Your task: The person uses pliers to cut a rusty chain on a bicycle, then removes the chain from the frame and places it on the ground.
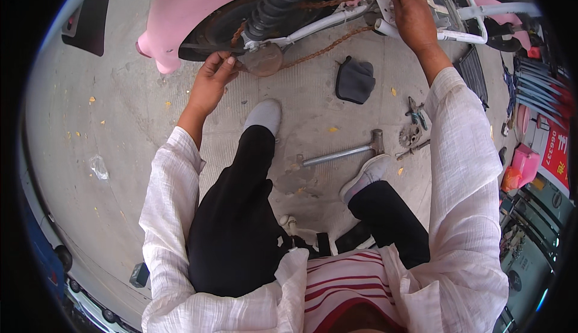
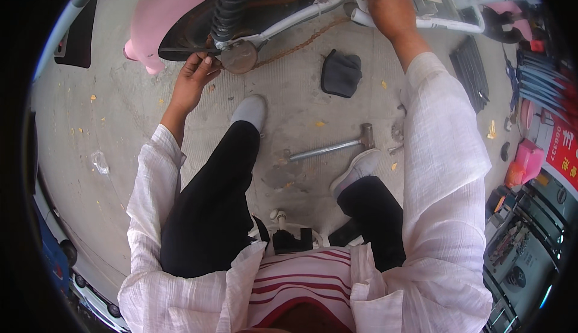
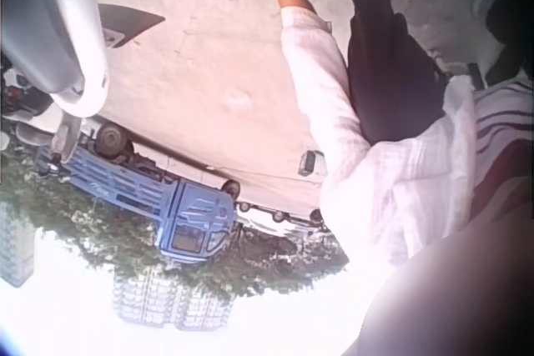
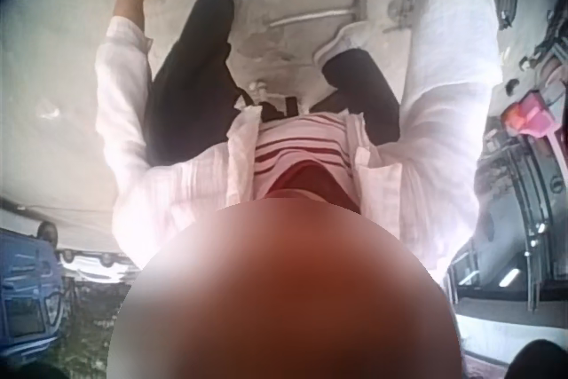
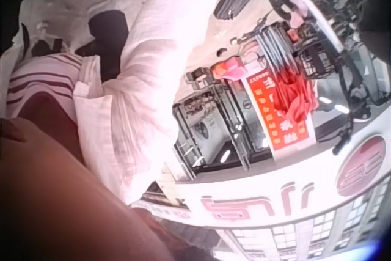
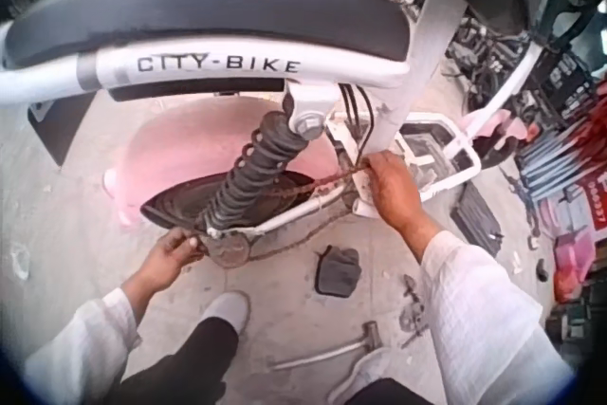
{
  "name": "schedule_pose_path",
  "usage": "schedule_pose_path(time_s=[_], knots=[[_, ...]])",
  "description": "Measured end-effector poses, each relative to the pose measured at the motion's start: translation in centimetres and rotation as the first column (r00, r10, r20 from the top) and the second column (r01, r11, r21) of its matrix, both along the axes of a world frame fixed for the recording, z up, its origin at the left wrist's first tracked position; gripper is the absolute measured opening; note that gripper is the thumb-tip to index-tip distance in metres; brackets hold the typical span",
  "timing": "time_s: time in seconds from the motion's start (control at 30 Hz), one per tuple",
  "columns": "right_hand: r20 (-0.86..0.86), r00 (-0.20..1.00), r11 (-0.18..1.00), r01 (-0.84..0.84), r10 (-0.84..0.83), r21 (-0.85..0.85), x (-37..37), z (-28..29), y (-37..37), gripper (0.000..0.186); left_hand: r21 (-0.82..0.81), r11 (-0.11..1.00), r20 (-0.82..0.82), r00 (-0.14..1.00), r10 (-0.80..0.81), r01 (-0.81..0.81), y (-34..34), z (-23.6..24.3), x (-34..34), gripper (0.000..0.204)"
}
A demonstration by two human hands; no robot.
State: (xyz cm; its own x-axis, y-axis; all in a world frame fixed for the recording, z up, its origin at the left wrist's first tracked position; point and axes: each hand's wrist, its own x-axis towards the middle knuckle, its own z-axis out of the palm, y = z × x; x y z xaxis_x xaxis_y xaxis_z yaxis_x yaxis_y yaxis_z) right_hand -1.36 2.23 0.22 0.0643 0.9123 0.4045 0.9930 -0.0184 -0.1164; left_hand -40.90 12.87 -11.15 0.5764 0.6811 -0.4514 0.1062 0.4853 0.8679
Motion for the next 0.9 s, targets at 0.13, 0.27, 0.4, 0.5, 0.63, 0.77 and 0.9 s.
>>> schedule_pose_path(time_s=[0.13, 0.27, 0.4, 0.5, 0.63, 0.77, 0.9], knots=[[-0.028, 0.998, 0.997, 0.053, -0.055, -0.05, 1.4, -1.0, 0.0, 0.019, 0.157, 0.984, 0.094, 0.99, -0.104, 0.088, 0.3, 0.0, -0.1, 0.025], [-0.056, 0.998, 0.999, 0.029, -0.03, -0.03, 1.3, -1.0, 0.5, 0.014, 0.13, 0.99, 0.122, 0.99, -0.07, 0.053, -0.2, -0.9, -0.4, 0.025], [-0.044, 0.999, 1.0, 0.006, -0.007, -0.023, 1.5, -1.0, 0.6, 0.014, 0.06, 0.991, 0.014, 0.993, -0.118, 0.117, 0.3, -1.4, -1.2, 0.024], [-0.043, 0.999, 1.0, 0.003, -0.004, -0.021, 1.6, -1.1, 0.6, 0.015, -0.03, 0.996, 0.097, 0.992, -0.082, 0.085, 0.1, -1.6, -1.4, 0.024], [-0.037, 0.999, 1.0, -0.002, 0.002, 0.002, 1.9, -1.4, 0.4, 0.015, -0.096, 0.994, 0.107, 0.993, -0.049, 0.059, -0.1, -1.4, -1.4, 0.026], [-0.022, 0.999, 1.0, 0.023, -0.023, -0.02, 1.7, -1.5, 0.5, 0.016, -0.154, 0.986, 0.099, 0.994, -0.052, 0.067, -0.3, -1.2, -1.6, 0.029], [-0.017, 0.999, 0.998, 0.044, -0.045, -0.037, 1.7, -1.5, 0.4, 0.016, -0.2, 0.979, 0.138, 0.99, 0.0, 0.028, -0.5, -1.2, -1.3, 0.032]])
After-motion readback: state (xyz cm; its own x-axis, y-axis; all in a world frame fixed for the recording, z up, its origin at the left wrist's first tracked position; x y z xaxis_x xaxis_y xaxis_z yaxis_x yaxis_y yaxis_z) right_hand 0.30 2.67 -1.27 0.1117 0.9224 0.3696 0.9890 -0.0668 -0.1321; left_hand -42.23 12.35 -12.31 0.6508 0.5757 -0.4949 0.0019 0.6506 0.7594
